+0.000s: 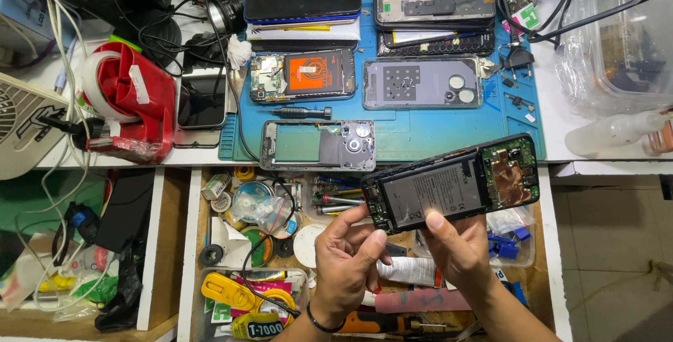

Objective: Inspecting a disassembled mobile phone and using another smartphone to document the repair process.

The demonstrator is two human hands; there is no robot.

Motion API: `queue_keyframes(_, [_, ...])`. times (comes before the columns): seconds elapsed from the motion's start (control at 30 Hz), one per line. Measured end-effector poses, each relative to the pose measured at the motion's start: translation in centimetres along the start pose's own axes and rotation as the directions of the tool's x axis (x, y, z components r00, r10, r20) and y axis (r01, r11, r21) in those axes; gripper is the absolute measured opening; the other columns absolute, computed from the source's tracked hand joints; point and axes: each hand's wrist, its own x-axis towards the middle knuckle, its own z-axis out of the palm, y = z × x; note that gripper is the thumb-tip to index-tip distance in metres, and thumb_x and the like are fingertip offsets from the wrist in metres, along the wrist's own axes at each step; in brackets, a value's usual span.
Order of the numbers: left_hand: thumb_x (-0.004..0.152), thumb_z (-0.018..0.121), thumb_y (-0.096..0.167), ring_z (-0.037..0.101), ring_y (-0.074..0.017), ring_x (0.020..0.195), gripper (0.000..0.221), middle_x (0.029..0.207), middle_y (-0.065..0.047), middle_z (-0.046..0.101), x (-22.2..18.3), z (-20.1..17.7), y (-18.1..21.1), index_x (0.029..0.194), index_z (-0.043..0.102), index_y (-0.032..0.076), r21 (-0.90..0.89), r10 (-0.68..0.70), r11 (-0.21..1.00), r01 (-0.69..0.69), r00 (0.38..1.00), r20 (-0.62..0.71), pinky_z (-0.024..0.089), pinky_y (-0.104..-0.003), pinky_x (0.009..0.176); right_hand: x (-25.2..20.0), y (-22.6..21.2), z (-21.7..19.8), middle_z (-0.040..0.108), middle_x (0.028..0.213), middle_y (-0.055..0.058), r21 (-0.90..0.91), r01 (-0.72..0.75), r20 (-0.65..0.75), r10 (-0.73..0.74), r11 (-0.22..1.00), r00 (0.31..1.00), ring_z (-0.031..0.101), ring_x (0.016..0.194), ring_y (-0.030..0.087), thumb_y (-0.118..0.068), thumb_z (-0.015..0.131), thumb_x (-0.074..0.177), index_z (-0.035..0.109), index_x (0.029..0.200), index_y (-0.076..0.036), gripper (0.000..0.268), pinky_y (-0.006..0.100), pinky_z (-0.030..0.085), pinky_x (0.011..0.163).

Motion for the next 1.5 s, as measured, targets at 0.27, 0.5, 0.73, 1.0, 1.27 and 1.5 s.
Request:
queue_keyframes(0.27, [0.093, 0.069, 0.006, 0.065, -0.0276, 0.043, 0.048, 0.089, -0.024, 0.075, 0.1, 1.0, 1.4, 0.136, 0.055, -0.008, -0.081, -0.012, 0.997, 0.016, 0.999, 0.047, 0.055, -0.034, 0.041, 0.5, -1.8, 1.9, 0.066, 0.090, 0.009, -0.080, 0.066, 0.040, -0.063, 0.995, 0.997, 0.062, 0.084, 0.018, -0.004, 0.063, 0.092, 0.064, 0.124, 0.002, 0.033, 0.031, 0.055, 0.073])
queue_keyframes(0.5, [0.095, 0.065, 0.006, 0.068, -0.0309, 0.048, 0.046, 0.080, -0.021, 0.071, -0.3, 1.0, 1.3, 0.138, 0.054, -0.009, -0.132, 0.027, 0.991, -0.009, 0.991, 0.129, 0.058, -0.038, 0.045, 1.2, -2.1, 2.8, 0.057, 0.140, 0.024, 0.165, 0.036, 0.043, -0.044, 0.986, 0.998, 0.056, 0.131, 0.039, -0.003, 0.056, 0.089, 0.038, 0.152, 0.002, 0.066, 0.050, 0.048, 0.109])
queue_keyframes(0.73, [0.099, 0.066, 0.009, 0.070, -0.0345, 0.054, 0.042, 0.081, -0.021, 0.069, -0.6, 0.5, 0.5, 0.137, 0.052, -0.002, -0.133, 0.096, 0.989, -0.071, 0.975, 0.199, 0.059, -0.041, 0.050, 1.6, -2.0, 2.2, 0.057, 0.140, 0.023, 0.268, -0.019, 0.098, -0.007, 0.963, 0.995, 0.056, 0.130, 0.037, -0.004, 0.058, 0.092, 0.038, 0.152, 0.002, 0.064, 0.048, 0.049, 0.107])
queue_keyframes(1.0, [0.099, 0.064, 0.004, 0.074, -0.0364, 0.061, 0.038, 0.111, -0.028, 0.075, -1.1, 0.2, 0.0, 0.136, 0.053, 0.002, -0.121, 0.104, 0.990, -0.077, 0.966, 0.237, 0.062, -0.044, 0.055, 2.0, -1.1, 0.9, 0.063, 0.132, 0.025, 0.366, -0.092, 0.162, 0.033, 0.926, 0.986, 0.062, 0.122, 0.037, -0.004, 0.058, 0.094, 0.044, 0.146, 0.008, 0.055, 0.047, 0.051, 0.104])
queue_keyframes(1.27, [0.099, 0.062, 0.006, 0.074, -0.0357, 0.063, 0.044, 0.113, -0.029, 0.075, -1.3, 0.7, 1.3, 0.140, 0.054, -0.006, -0.079, 0.094, 0.994, -0.075, 0.956, 0.277, 0.064, -0.043, 0.058, 2.1, -1.2, 0.7, 0.061, 0.134, 0.023, 0.439, -0.160, 0.209, 0.073, 0.884, 0.975, 0.060, 0.123, 0.036, -0.003, 0.060, 0.095, 0.040, 0.150, 0.003, 0.059, 0.048, 0.050, 0.105])
queue_keyframes(1.5, [0.100, 0.059, 0.006, 0.075, -0.0347, 0.067, 0.044, 0.118, -0.027, 0.074, -1.4, 1.0, 2.1, 0.141, 0.054, -0.009, -0.046, 0.093, 0.996, -0.083, 0.944, 0.316, 0.065, -0.040, 0.061, 2.1, -0.6, -0.1, 0.063, 0.132, 0.023, 0.441, -0.169, 0.183, 0.096, 0.881, 0.978, 0.063, 0.119, 0.036, -0.005, 0.058, 0.095, 0.043, 0.148, 0.004, 0.056, 0.046, 0.052, 0.102])
